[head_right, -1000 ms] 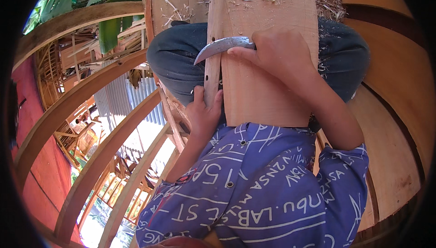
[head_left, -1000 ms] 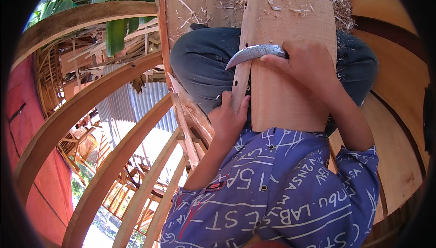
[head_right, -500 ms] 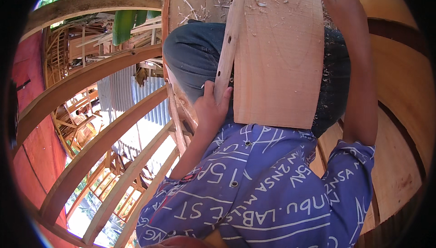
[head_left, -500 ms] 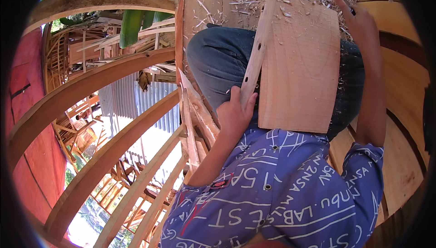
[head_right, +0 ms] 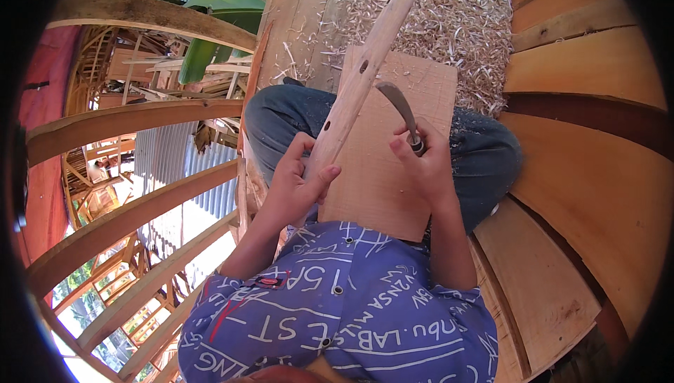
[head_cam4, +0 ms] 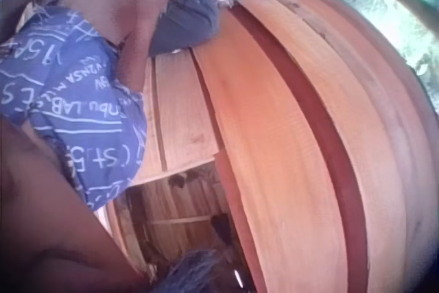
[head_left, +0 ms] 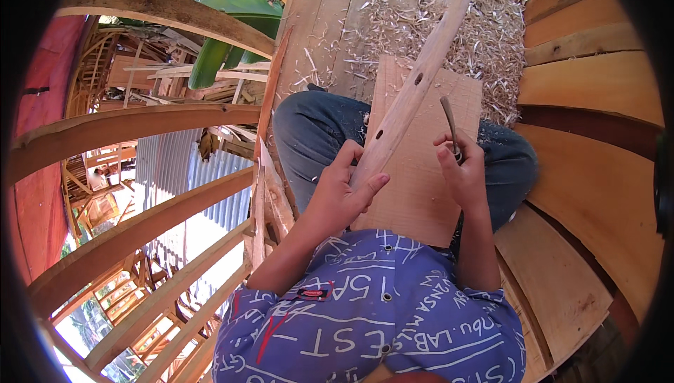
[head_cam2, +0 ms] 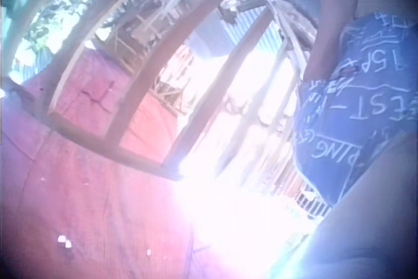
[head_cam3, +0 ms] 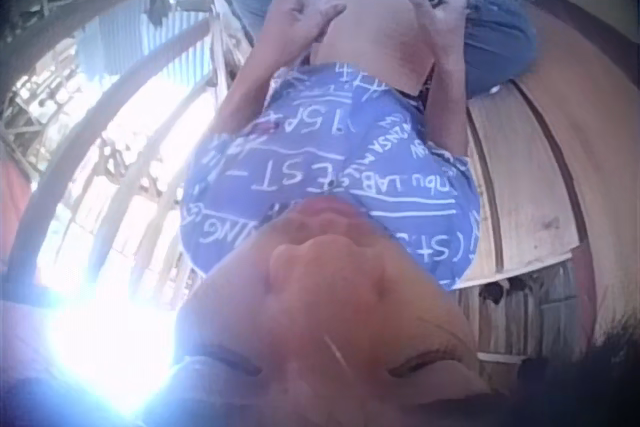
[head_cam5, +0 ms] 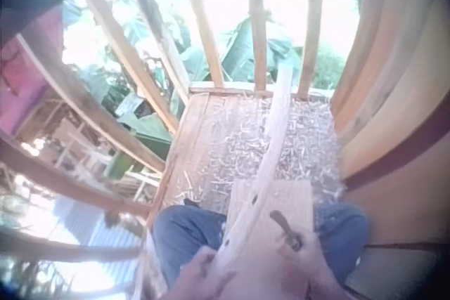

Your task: The person sits cross-legged and uses a curved knife to shave and smooth a long, thin piece of wood. They repeatedly rotate the wood and scrape the surface, creating wood shavings that accumulate on the platform.

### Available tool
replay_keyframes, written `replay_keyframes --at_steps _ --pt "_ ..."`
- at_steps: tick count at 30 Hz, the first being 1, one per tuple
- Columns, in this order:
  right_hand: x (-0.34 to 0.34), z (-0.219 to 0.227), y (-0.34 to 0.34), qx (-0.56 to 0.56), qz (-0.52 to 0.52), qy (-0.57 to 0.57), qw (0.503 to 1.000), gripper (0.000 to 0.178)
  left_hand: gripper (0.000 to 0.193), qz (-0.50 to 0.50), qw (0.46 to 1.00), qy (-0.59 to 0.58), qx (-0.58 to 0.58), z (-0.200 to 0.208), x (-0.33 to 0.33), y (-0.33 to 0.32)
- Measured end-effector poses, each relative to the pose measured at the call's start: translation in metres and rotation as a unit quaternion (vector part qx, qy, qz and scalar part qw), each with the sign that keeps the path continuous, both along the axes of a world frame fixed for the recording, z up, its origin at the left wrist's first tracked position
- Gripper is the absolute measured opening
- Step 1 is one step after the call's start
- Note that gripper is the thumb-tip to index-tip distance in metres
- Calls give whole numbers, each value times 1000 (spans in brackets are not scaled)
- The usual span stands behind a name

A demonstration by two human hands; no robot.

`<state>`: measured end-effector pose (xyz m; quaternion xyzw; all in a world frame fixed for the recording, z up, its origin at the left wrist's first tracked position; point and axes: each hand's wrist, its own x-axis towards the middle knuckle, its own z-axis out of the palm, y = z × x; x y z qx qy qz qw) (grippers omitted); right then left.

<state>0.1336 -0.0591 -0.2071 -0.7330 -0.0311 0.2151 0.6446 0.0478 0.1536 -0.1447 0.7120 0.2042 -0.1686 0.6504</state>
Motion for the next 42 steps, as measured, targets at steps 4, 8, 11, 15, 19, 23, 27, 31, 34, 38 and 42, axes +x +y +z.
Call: replay_keyframes --at_steps 4,8,11,15,19,23,27,31,34,38,42 --pt "-5 32 11 170 -20 52 984 38 36 -62 995 -2 -72 13 27 -36" --pt "1 44 -2 196 -76 81 974 33 37 -81 983 0 -163 16 37 -60" --pt "4 44 -8 200 -115 71 970 33 38 -139 951 65 -268 17 38 -55" --pt "7 39 -12 222 -119 75 965 34 28 -134 881 189 -412 13 33 -50" --pt "4 38 -10 238 -100 67 964 29 21 -89 852 199 -475 16 25 -48" --pt "-4 19 -25 164 -27 1 986 46 21 -80 890 159 -421 24 24 -47" --pt "-11 24 -28 20 25 -68 997 59 23 -51 881 135 -450 27 25 -39" --pt "-18 39 -19 -69 40 -140 987 50 20 -43 838 116 -531 24 21 -31" --pt "-22 43 -16 -144 60 -177 972 47 21 -55 857 122 -498 31 20 -27" --pt "-15 47 -20 -224 38 -231 946 50 22 -94 902 120 -404 33 15 -22" --pt "-7 46 -16 -264 -1 -273 925 56 22 -71 911 106 -393 38 8 -21"
